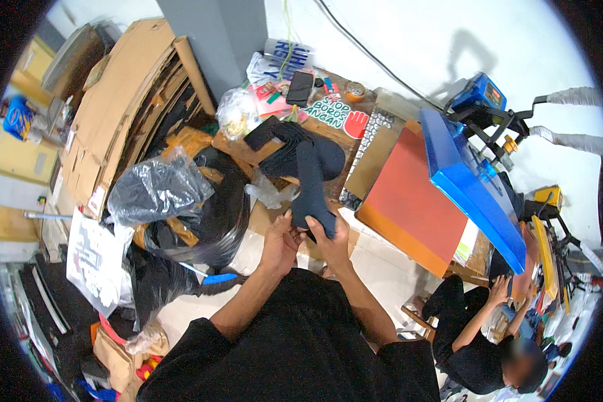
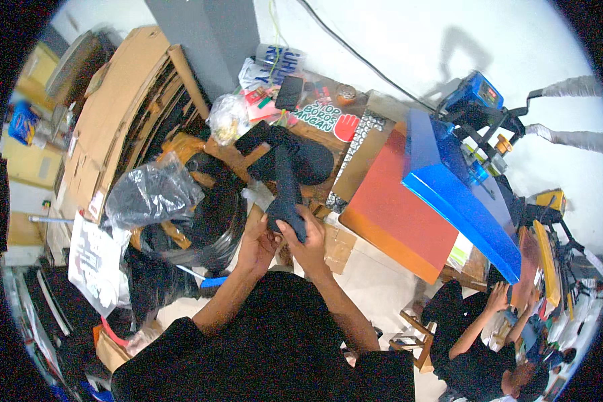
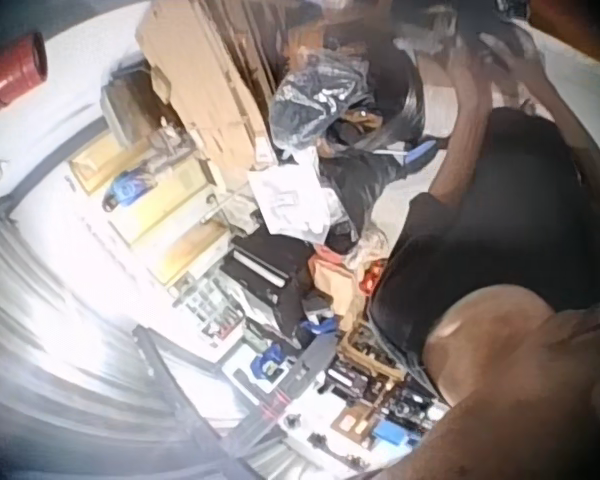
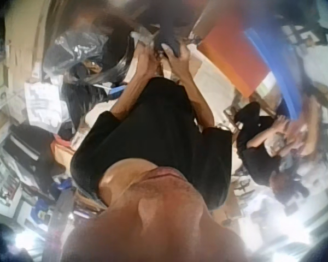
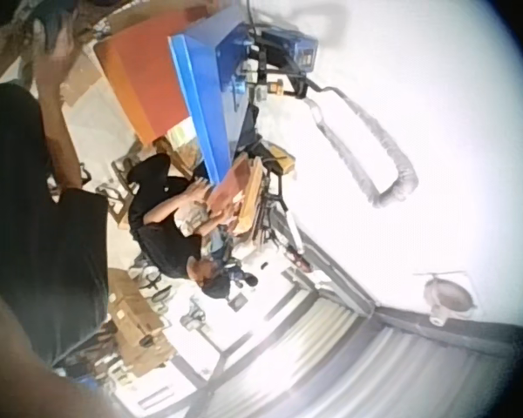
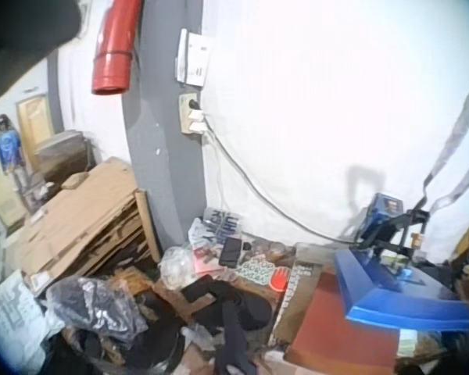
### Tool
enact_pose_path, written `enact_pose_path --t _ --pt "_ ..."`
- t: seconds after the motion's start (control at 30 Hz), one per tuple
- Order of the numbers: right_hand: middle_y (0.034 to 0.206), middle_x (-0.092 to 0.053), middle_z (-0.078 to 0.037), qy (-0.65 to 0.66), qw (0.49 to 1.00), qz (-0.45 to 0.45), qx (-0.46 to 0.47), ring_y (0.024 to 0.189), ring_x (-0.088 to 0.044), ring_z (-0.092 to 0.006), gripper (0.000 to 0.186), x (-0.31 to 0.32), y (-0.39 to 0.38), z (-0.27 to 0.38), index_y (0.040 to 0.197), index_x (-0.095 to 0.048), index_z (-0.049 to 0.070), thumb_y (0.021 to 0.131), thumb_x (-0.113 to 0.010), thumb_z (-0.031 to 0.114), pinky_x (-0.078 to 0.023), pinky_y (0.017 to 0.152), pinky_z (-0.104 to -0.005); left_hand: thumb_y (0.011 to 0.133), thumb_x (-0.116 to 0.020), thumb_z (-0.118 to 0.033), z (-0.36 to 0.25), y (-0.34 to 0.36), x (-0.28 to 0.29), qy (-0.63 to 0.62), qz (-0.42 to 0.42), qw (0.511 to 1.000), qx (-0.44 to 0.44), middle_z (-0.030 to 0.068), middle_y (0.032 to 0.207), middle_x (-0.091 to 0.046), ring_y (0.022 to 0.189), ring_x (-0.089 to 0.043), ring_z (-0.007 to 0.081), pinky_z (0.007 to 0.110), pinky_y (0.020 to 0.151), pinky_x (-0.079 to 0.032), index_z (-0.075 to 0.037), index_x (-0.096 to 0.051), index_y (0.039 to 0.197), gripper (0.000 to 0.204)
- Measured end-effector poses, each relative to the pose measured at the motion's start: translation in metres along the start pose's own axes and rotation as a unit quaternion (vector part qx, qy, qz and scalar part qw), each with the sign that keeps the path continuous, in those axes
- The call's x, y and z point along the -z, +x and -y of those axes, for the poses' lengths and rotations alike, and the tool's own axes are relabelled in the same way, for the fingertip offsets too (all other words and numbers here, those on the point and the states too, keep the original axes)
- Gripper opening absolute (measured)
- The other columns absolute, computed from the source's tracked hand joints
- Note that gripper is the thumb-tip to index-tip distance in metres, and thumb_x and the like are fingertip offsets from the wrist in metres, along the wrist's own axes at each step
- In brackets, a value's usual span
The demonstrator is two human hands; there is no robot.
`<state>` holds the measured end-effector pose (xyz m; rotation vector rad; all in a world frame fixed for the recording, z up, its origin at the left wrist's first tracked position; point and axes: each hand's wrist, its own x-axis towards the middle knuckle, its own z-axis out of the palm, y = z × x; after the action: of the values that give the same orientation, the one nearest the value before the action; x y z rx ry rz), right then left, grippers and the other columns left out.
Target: The person prepares hats for printing by arranging them on a table, applying patches or designs by hand, and then placing the hats into a heat-press machine to secure the design.
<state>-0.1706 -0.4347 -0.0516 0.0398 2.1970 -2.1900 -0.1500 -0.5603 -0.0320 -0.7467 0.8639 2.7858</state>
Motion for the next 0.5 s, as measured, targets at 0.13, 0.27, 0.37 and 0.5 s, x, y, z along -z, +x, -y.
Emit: enact_pose_path --t 0.13,0.27,0.37,0.5 --pt "0.103 -0.068 -0.010 -0.026 0.999 -0.016 -0.010 0.093 -0.062 -0.0168 0.032 0.005 -0.016 -0.020 0.108 -0.066 -0.001 0.096 -0.067 0.029 -0.049 0.085 -0.0308 0.102 -0.048 -0.041 0.017 -0.028 0.053 0.060 0.023 0.987 0.150 0.0060 0.084 -0.062 0.081 -0.061 0.0204 0.034 0.080 -0.048 -0.011 -0.055 0.099 0.031" --pt "0.107 -0.067 -0.006 0.249 0.954 -0.067 -0.154 0.097 -0.063 -0.0181 0.026 0.021 -0.029 0.012 0.113 -0.063 0.005 0.098 -0.062 0.027 -0.049 0.088 -0.0317 0.100 -0.041 -0.057 0.039 -0.065 0.099 0.262 -0.093 0.957 0.085 0.0110 0.105 -0.059 0.096 -0.058 0.0240 0.041 0.091 -0.043 -0.008 -0.050 0.116 0.052" --pt "0.113 -0.067 -0.006 0.397 0.880 -0.037 -0.258 0.103 -0.064 -0.0193 0.030 0.049 -0.029 0.011 0.117 -0.062 0.005 0.095 -0.066 0.024 -0.050 0.090 -0.0336 0.097 -0.037 -0.068 0.058 -0.067 0.118 0.147 -0.073 0.985 0.043 0.0166 0.151 -0.037 0.141 -0.035 0.0309 0.052 0.115 -0.026 -0.008 -0.026 0.151 0.082" --pt "0.116 -0.067 -0.008 0.401 0.838 -0.064 -0.364 0.103 -0.065 -0.0207 0.033 0.076 -0.044 -0.019 0.121 -0.061 0.003 0.092 -0.067 0.020 -0.050 0.091 -0.0362 0.097 -0.045 -0.059 0.072 -0.079 0.061 0.012 0.043 0.999 0.026 0.0142 0.150 -0.041 0.138 -0.040 0.0336 0.053 0.113 -0.031 -0.008 -0.030 0.150 0.074"
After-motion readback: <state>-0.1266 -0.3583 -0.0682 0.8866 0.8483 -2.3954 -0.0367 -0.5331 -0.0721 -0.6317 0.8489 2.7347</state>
